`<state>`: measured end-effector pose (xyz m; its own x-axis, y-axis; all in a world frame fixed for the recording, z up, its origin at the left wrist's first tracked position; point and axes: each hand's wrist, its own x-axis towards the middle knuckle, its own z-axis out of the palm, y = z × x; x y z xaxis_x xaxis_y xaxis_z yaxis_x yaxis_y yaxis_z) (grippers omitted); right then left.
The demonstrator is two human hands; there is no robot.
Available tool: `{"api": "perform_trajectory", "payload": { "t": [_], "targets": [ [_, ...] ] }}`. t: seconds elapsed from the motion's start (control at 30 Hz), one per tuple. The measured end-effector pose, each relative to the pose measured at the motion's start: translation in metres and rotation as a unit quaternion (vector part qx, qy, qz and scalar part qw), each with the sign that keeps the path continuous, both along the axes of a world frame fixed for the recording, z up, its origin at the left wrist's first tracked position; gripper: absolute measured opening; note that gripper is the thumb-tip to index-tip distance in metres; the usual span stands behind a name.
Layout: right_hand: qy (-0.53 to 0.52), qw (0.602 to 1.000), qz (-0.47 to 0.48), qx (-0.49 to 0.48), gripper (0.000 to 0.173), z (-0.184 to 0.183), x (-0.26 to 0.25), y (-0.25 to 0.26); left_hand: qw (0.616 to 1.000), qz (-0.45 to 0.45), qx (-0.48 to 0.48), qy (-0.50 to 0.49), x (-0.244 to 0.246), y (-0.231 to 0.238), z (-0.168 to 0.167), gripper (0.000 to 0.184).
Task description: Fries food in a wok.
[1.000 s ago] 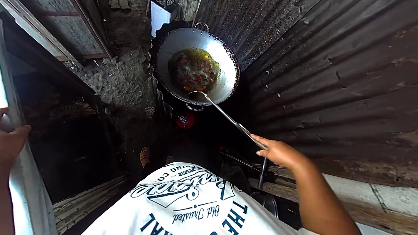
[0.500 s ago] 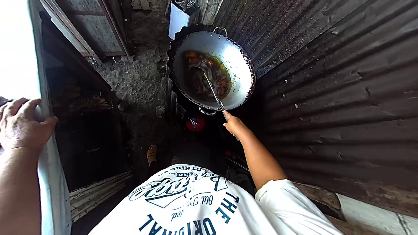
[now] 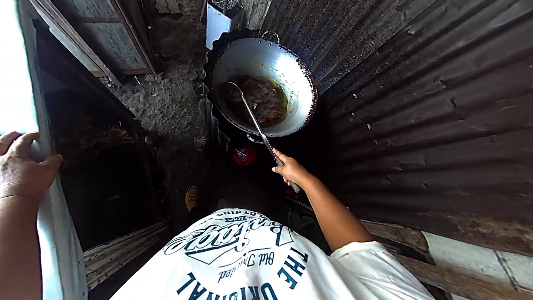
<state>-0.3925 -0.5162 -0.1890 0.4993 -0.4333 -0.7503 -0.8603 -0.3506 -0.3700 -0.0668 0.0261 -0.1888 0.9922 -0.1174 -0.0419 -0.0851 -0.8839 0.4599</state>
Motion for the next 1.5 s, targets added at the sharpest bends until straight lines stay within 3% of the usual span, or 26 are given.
{"api": "perform_trajectory", "payload": {
  "t": [0.2, 0.33, 0.4, 0.5, 0.67, 0.9, 0.97, 1.1, 1.17, 1.4, 1.5],
  "targets": [
    [0.086, 0.993, 0.077, -0.015, 0.076, 0.060, -0.058, 0.000, 0.998, 0.016, -0.036, 0.042, 0.002, 0.005, -0.013, 0.059],
    [0.163, 0.976, 0.134, -0.059, 0.069, 0.129, -0.095, -0.015, 0.996, 0.039, -0.037, 0.073, -0.013, -0.014, 0.010, 0.060],
    [0.182, 0.968, 0.145, -0.096, 0.066, 0.146, -0.107, -0.020, 0.995, 0.055, -0.035, 0.077, -0.018, -0.021, 0.016, 0.061],
    [0.178, 0.958, 0.167, -0.152, 0.066, 0.126, -0.106, -0.024, 0.994, 0.071, -0.036, 0.071, -0.014, -0.016, 0.008, 0.062],
    [0.141, 0.958, 0.159, -0.195, 0.068, 0.044, -0.069, -0.035, 0.996, 0.047, -0.043, 0.062, 0.006, 0.010, -0.022, 0.061],
    [0.103, 0.964, 0.111, -0.218, 0.071, -0.022, -0.011, -0.047, 0.999, 0.014, -0.039, 0.024, 0.007, 0.012, -0.020, 0.059],
    [0.068, 0.976, 0.060, -0.197, 0.067, -0.028, 0.004, -0.052, 1.000, 0.014, -0.010, 0.026, -0.002, -0.001, 0.000, 0.059],
    [-0.033, 0.992, -0.109, -0.047, 0.062, -0.002, 0.016, -0.055, 1.000, -0.007, 0.019, -0.005, 0.000, 0.002, 0.002, 0.058],
    [-0.054, 0.988, -0.141, -0.034, 0.062, 0.007, 0.015, -0.061, 1.000, -0.008, 0.025, -0.005, 0.001, 0.002, 0.002, 0.057],
    [0.035, 0.970, -0.026, -0.241, 0.061, -0.004, 0.057, -0.081, 0.997, -0.022, 0.071, -0.013, 0.006, 0.014, -0.009, 0.061],
    [0.061, 0.963, -0.013, -0.264, 0.060, -0.015, 0.054, -0.090, 0.995, -0.025, 0.092, -0.002, 0.002, 0.009, 0.001, 0.059]
  ]
}}
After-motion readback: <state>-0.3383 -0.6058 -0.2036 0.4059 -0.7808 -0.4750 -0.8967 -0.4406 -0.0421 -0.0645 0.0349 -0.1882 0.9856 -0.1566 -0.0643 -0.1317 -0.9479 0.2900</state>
